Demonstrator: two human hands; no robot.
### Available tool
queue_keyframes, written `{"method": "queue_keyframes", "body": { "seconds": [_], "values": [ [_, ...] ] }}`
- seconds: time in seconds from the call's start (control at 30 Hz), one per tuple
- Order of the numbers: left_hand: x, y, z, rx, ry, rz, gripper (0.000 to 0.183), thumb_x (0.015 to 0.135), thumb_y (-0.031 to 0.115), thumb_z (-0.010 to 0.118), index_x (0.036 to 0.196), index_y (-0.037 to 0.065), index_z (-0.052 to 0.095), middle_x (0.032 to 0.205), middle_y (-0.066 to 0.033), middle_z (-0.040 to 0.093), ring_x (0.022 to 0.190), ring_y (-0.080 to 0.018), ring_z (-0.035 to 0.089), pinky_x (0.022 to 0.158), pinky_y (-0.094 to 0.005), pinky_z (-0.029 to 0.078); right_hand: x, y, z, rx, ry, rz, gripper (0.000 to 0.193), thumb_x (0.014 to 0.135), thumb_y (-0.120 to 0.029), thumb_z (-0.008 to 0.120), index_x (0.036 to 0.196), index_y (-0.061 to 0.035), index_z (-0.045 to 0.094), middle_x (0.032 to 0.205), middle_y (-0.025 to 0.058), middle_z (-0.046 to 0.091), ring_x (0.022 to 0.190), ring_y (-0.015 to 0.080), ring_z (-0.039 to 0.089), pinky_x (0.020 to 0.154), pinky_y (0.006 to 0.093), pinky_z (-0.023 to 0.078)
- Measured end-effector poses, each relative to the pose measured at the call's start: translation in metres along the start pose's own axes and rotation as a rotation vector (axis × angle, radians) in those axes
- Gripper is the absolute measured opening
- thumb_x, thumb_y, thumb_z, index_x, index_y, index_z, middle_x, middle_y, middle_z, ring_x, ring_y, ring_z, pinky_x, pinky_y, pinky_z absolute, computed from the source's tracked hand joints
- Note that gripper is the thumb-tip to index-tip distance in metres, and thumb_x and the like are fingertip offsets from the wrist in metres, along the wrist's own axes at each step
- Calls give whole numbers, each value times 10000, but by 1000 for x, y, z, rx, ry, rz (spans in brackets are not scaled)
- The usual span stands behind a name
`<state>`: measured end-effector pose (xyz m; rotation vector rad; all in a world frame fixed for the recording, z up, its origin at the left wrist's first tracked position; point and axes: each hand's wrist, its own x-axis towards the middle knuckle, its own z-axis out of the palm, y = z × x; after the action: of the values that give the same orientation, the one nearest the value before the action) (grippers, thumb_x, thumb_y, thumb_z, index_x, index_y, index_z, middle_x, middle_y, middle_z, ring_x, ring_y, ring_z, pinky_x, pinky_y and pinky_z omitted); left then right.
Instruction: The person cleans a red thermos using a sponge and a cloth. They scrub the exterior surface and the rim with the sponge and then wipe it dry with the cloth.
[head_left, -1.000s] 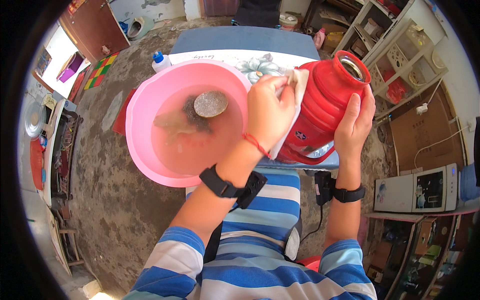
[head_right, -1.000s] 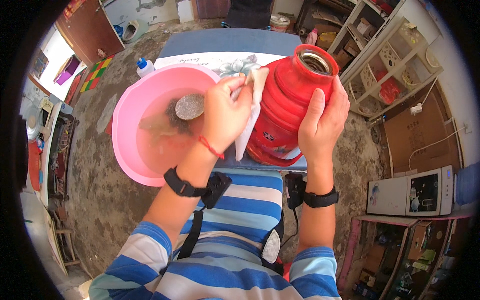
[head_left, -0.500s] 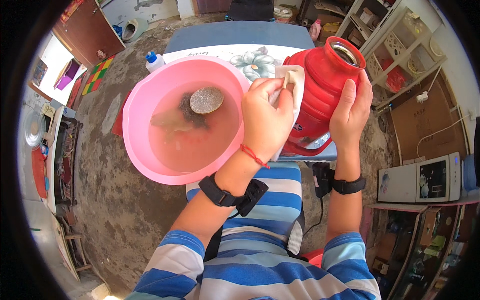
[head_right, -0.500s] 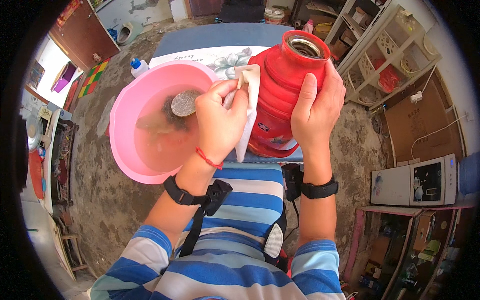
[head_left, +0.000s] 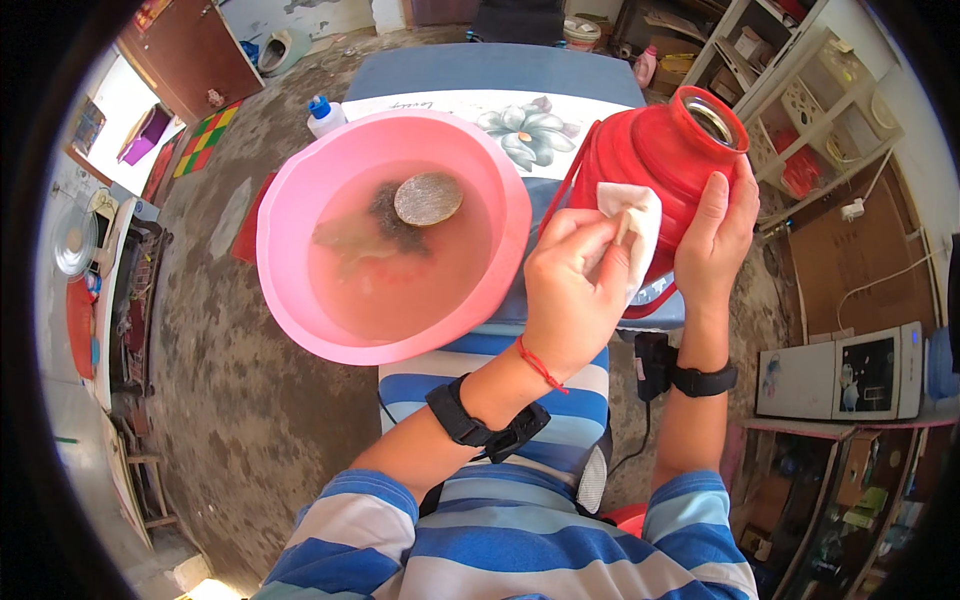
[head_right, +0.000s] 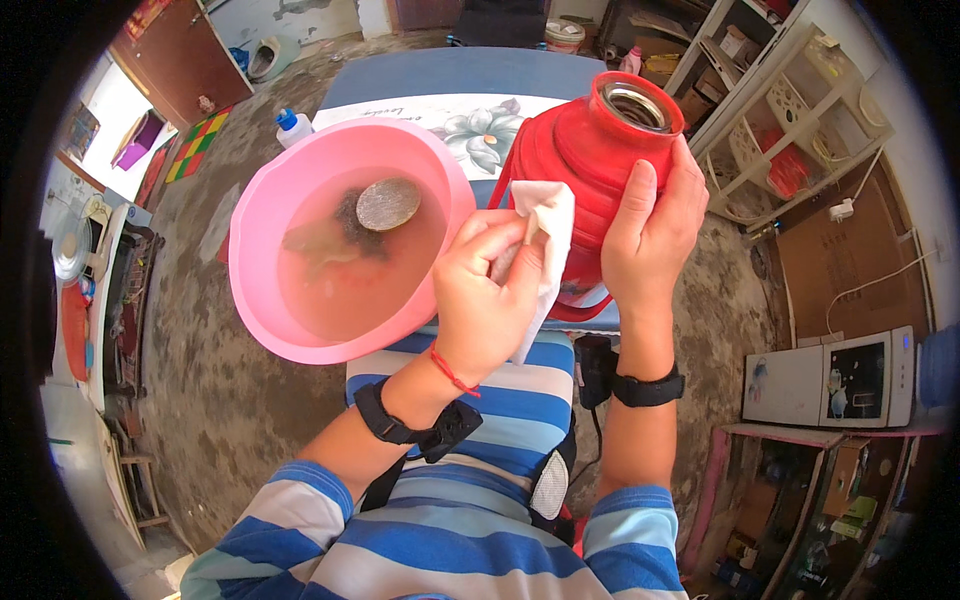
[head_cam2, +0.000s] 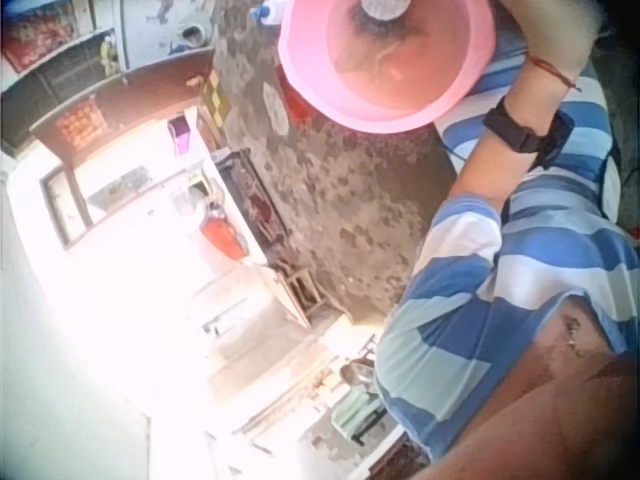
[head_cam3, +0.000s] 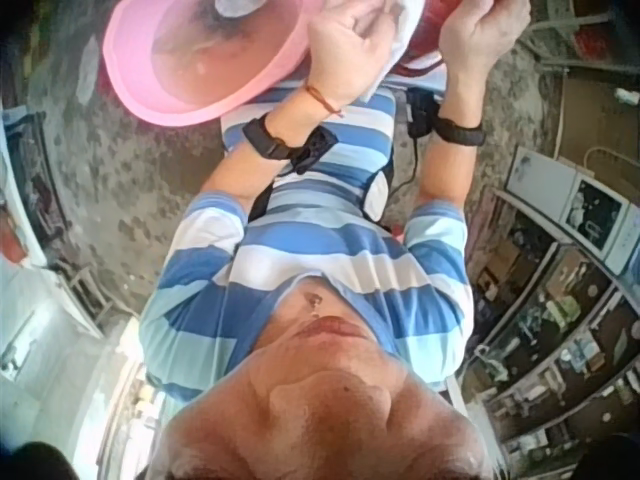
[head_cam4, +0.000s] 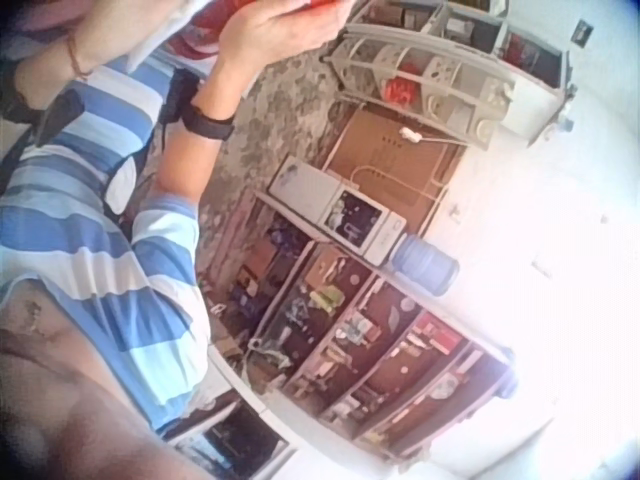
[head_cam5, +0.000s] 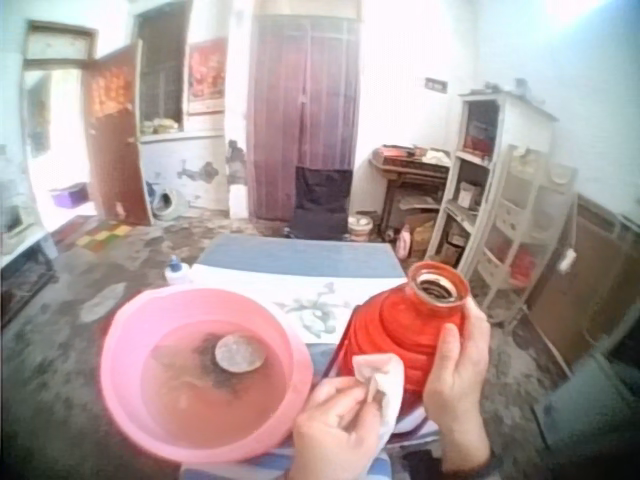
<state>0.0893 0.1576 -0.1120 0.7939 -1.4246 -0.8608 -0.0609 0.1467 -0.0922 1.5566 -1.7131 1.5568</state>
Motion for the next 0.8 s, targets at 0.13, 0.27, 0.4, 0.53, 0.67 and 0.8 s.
{"method": "queue_keyframes", "body": {
  "seconds": [0.13, 0.27, 0.4, 0.53, 0.67, 0.8],
  "values": [
    [14, -8, -11, 182, -84, 344, 232, 775, -76, 636, 990, -6, 684, 923, -115, 598, 827, -299, 624, 702, -355, 520, 0, 4, -2, -10, 1, -16, 415, 993, -232, 474, 1296, 49, 509, 1218, 208, 578, 1133, 347, 526, 1005, 413, 380],
    [35, -12, -20, 287, -150, 536, 250, 727, -80, 652, 945, 38, 679, 902, -78, 597, 823, -271, 609, 698, -361, 518, -1, 1, -1, 33, 2, 14, 413, 990, -231, 482, 1295, 45, 514, 1223, 204, 579, 1139, 345, 522, 1010, 409, 375],
    [41, -9, -25, 356, -183, 551, 304, 710, -135, 626, 949, 45, 681, 917, -93, 622, 831, -279, 633, 728, -368, 524, 1, 2, 0, 23, 18, -31, 412, 985, -231, 492, 1299, 35, 519, 1237, 193, 581, 1137, 344, 522, 1009, 411, 373],
    [42, -7, -25, 419, -196, 564, 311, 699, -138, 628, 941, 51, 683, 910, -85, 619, 829, -280, 628, 732, -370, 520, 0, 2, 2, -4, 34, -39, 408, 978, -229, 503, 1294, 28, 525, 1235, 186, 583, 1130, 347, 526, 999, 415, 379],
    [44, -9, -30, 481, -206, 604, 314, 696, -136, 636, 941, 53, 689, 905, -81, 620, 826, -279, 624, 721, -369, 520, 0, 5, 5, 18, 33, -51, 412, 969, -250, 519, 1289, 9, 532, 1222, 179, 586, 1129, 344, 529, 990, 421, 381],
    [57, -20, -35, 554, -132, 651, 265, 712, -58, 659, 919, 104, 689, 899, -29, 602, 806, -244, 599, 659, -358, 523, -1, 5, 5, -11, 41, -46, 431, 968, -280, 520, 1306, -13, 524, 1224, 167, 581, 1125, 341, 533, 976, 422, 382]
  ]
}}
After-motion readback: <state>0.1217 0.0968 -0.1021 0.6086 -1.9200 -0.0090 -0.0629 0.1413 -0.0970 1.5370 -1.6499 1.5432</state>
